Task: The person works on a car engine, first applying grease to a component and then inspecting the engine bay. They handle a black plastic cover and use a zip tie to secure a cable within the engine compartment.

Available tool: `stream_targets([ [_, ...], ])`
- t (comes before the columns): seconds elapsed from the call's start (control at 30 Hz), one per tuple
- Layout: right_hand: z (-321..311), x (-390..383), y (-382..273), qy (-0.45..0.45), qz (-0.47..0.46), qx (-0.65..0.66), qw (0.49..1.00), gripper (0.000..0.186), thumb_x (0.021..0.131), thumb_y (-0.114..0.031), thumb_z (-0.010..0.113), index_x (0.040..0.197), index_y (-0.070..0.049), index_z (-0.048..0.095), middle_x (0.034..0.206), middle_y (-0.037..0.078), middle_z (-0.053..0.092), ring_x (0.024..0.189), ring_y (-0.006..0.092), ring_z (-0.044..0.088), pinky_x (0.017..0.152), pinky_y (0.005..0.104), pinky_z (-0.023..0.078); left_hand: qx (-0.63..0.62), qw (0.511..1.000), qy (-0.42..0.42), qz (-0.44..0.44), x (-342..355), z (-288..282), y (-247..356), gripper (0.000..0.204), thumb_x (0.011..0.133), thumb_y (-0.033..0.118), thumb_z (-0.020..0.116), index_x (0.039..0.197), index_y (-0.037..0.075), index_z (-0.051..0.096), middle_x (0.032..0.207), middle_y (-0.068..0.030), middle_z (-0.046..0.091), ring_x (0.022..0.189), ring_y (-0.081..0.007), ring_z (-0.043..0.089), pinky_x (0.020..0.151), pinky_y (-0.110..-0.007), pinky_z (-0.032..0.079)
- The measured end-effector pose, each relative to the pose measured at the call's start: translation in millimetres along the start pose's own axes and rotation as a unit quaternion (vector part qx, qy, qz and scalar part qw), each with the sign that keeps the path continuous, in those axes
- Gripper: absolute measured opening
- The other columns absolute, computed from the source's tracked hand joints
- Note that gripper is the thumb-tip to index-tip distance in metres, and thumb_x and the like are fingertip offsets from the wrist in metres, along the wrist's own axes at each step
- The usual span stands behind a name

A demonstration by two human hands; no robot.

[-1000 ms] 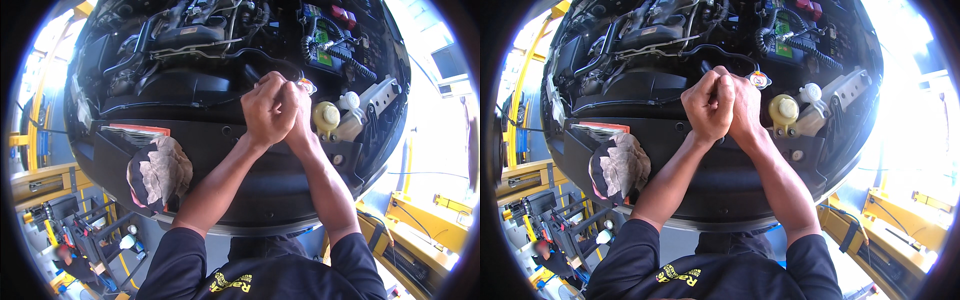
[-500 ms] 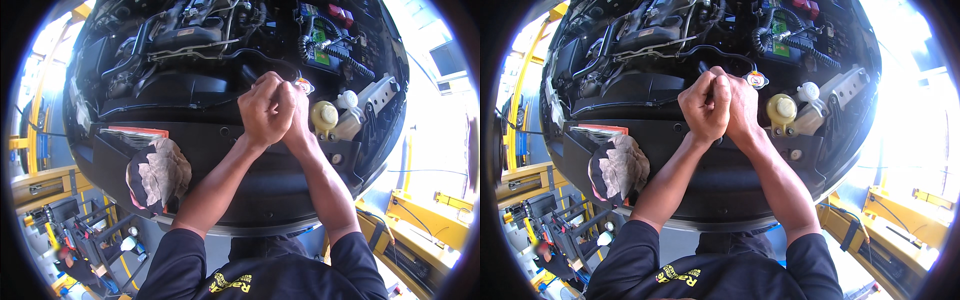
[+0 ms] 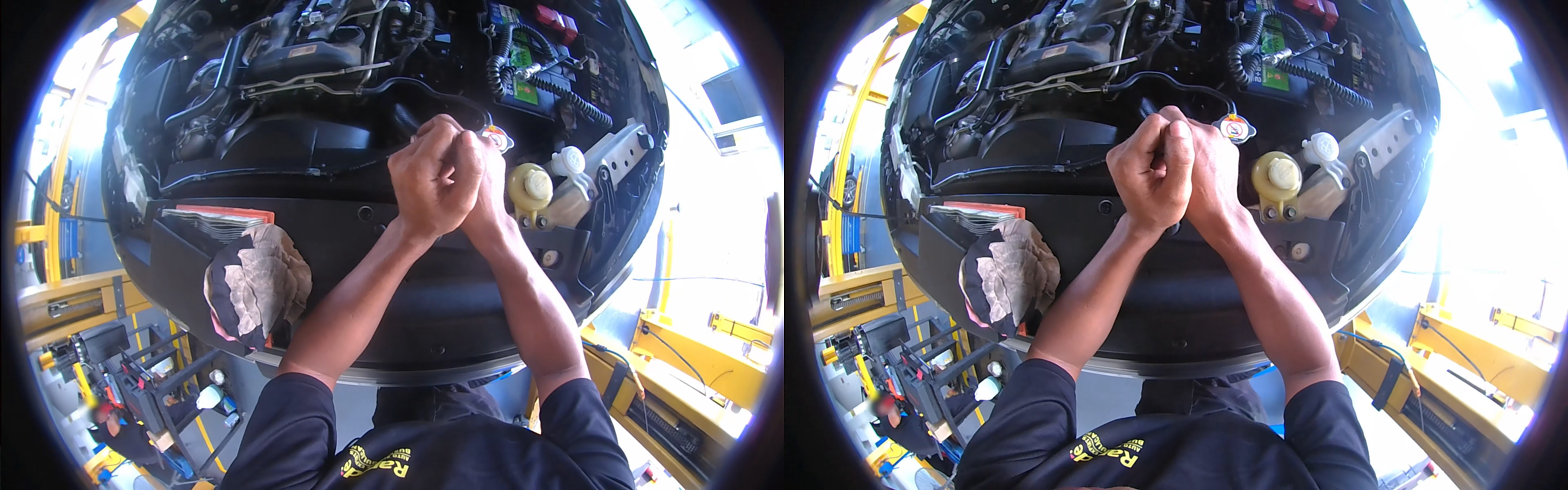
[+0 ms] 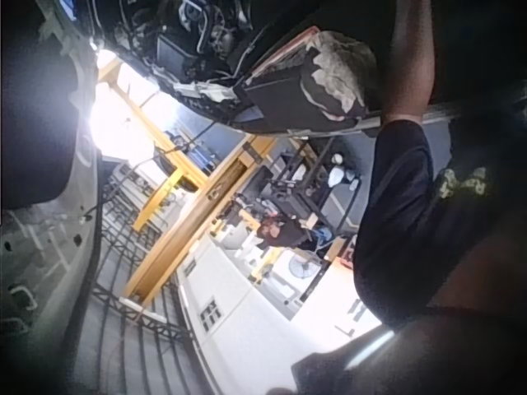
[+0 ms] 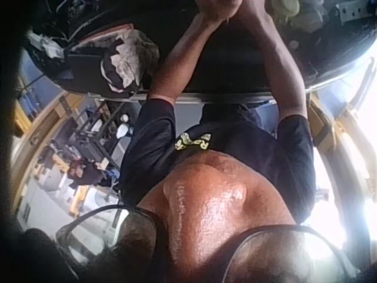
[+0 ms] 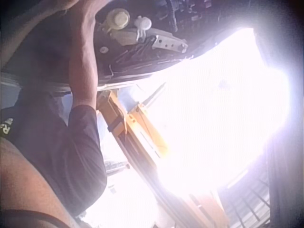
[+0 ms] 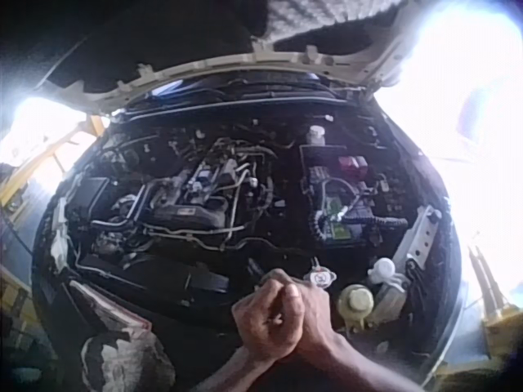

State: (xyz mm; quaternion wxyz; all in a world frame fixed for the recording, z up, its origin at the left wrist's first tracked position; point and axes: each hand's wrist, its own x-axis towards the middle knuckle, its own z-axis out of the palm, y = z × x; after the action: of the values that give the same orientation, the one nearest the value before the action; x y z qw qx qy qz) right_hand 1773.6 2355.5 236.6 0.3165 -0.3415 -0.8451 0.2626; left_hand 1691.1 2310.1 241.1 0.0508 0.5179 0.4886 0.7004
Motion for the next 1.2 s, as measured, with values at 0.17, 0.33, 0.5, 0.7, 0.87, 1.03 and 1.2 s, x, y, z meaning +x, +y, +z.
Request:
stream_targets([
  [0.17,0,-1,-2,-0.005,0.006,0.023,1.000,0.014,0.082,-0.021,0.068,0.083,-0.008,0.061,0.077,0.009,0.068,0.072,0.0304,0.071,0.062,0.0401,0.054,0.004,1.000,0.003,-0.001,-1,-1,-2,0.034,0.098,0.012,0.064,0.069,0.004,0.049,0.055,0.0006,0.043,0.049,-0.0044,0.035,0.046,-0.027,0.027],
  [0.33,1,-1,2,0.010,-0.015,0.020,1.000,0.013,0.080,-0.018,0.069,0.081,-0.008,0.062,0.076,0.008,0.068,0.070,0.0292,0.070,0.061,0.0390,0.054,0.009,1.000,0.010,0.003,-1,0,-3,0.033,0.097,0.011,0.064,0.069,0.004,0.049,0.055,0.0002,0.044,0.048,-0.0047,0.036,0.045,-0.027,0.028],
  [0.5,3,-3,6,0.010,-0.018,0.030,0.999,0.013,0.078,-0.017,0.071,0.080,-0.008,0.062,0.076,0.007,0.067,0.069,0.0288,0.070,0.060,0.0383,0.054,0.012,1.000,0.006,0.000,-1,-1,-2,0.031,0.097,0.010,0.064,0.070,0.003,0.050,0.055,-0.0003,0.043,0.047,-0.0057,0.036,0.045,-0.027,0.029],
  [0.7,6,-3,9,-0.003,-0.008,0.012,1.000,0.013,0.077,-0.017,0.072,0.079,-0.008,0.062,0.076,0.008,0.067,0.070,0.0291,0.070,0.061,0.0388,0.054,0.008,1.000,0.007,0.007,0,0,-1,0.029,0.096,0.008,0.063,0.071,0.004,0.050,0.054,-0.0006,0.043,0.046,-0.0061,0.036,0.044,-0.027,0.029],
  [0.87,3,-2,4,-0.002,-0.009,0.016,1.000,0.014,0.077,-0.018,0.072,0.079,-0.008,0.063,0.076,0.008,0.068,0.070,0.0296,0.070,0.060,0.0393,0.054,0.013,1.000,0.003,0.004,0,-1,0,0.028,0.096,0.008,0.063,0.071,0.003,0.051,0.054,-0.0009,0.044,0.046,-0.0061,0.037,0.044,-0.027,0.029],
  [1.03,2,-1,2,-0.006,-0.010,-0.005,1.000,0.015,0.076,-0.017,0.073,0.079,-0.007,0.063,0.077,0.009,0.068,0.071,0.0300,0.070,0.060,0.0397,0.055,0.012,1.000,0.006,0.009,0,-1,-1,0.026,0.096,0.008,0.062,0.072,0.003,0.053,0.055,-0.0008,0.044,0.046,-0.0059,0.037,0.045,-0.027,0.030],
  [1.2,1,-1,3,-0.007,-0.008,-0.011,1.000,0.015,0.075,-0.017,0.073,0.079,-0.007,0.062,0.076,0.009,0.068,0.071,0.0301,0.071,0.060,0.0399,0.055,0.012,1.000,0.002,0.004,1,0,0,0.027,0.096,0.008,0.062,0.072,0.003,0.053,0.055,-0.0007,0.044,0.047,-0.0057,0.037,0.045,-0.027,0.030],
])
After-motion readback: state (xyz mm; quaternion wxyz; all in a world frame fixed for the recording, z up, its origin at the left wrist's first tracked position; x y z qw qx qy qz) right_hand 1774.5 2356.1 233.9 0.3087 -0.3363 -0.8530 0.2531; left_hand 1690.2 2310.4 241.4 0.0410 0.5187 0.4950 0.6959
